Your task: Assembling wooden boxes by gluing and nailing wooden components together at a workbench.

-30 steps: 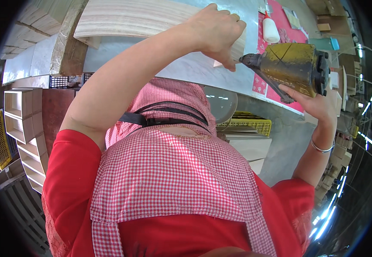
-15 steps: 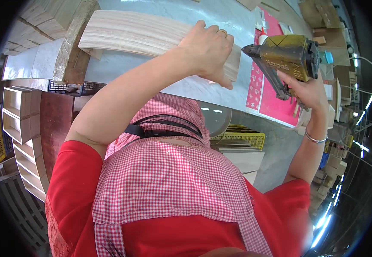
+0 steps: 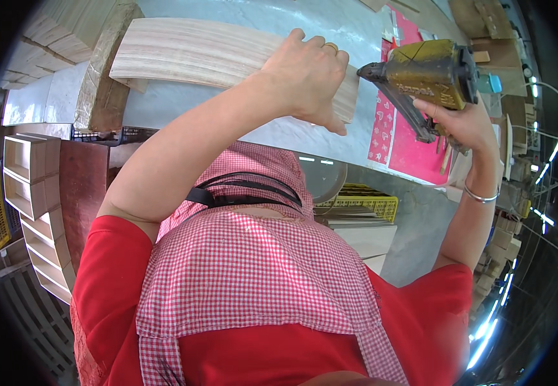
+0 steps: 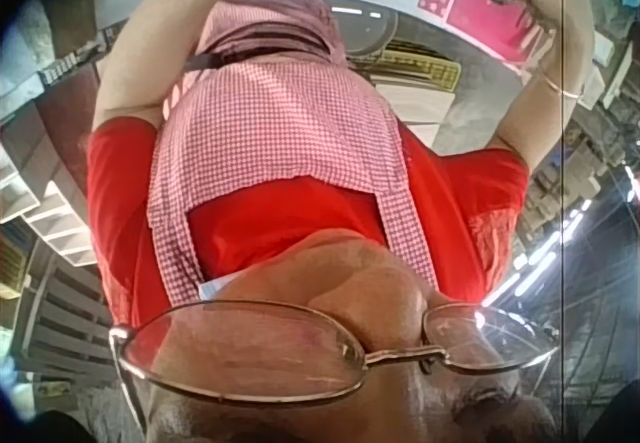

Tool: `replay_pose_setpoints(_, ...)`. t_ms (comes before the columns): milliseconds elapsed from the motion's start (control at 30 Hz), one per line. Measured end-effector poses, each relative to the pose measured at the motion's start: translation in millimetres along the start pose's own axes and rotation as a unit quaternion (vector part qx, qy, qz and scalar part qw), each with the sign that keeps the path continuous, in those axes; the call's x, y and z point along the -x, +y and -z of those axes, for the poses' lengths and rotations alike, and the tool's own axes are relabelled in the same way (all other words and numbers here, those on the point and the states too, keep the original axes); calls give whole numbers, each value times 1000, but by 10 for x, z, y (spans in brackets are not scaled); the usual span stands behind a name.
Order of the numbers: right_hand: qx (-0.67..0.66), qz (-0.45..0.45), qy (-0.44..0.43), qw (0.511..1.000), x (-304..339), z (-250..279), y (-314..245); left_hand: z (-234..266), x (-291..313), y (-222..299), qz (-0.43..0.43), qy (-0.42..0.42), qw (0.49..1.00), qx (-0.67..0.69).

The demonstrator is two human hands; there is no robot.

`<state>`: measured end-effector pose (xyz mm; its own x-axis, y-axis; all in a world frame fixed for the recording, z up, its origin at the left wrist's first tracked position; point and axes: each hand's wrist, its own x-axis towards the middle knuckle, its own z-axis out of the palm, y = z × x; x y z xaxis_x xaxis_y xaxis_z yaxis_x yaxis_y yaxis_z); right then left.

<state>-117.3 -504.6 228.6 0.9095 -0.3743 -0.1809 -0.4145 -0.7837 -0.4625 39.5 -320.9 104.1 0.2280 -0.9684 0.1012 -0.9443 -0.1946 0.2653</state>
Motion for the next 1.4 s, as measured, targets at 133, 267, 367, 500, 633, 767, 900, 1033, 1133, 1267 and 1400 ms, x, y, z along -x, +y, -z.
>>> replay_pose_setpoints(133,-22,-48,-8,999,-29,20,7,-3,-9,-7,-8,10,1000,4)
replay_pose_setpoints(267,-46,-147,60,986,110,-82,-84,-119,-10,-116,-43,80,996,0)
replay_pose_setpoints(367,-79,-166,89,979,271,-144,253,-64,187,-398,32,108,992,-49)
replay_pose_setpoints(500,-48,-141,129,980,821,-398,1055,512,382,-636,88,-89,988,86)
replay_pose_setpoints(633,151,-79,209,963,909,-911,1678,365,710,-371,22,75,997,-6)
replay_pose_setpoints(767,254,-142,297,909,867,-1337,1977,-350,849,-344,-93,256,961,-53)
replay_pose_setpoints(900,243,-236,250,907,790,-1437,1960,-730,878,-343,-109,254,961,6)
replay_pose_setpoints(1033,293,-185,219,912,613,-1136,1850,-835,928,-336,-73,215,968,109)
replay_pose_setpoints(1133,155,-47,379,911,64,-1080,1701,-815,986,-338,-32,235,962,131)
replay_pose_setpoints(1267,189,-89,383,900,-735,-1267,2020,-743,1010,-186,-3,276,954,114)
replay_pose_setpoints(1400,145,-223,310,913,-1123,-1341,1875,-764,1081,-113,66,310,944,95)
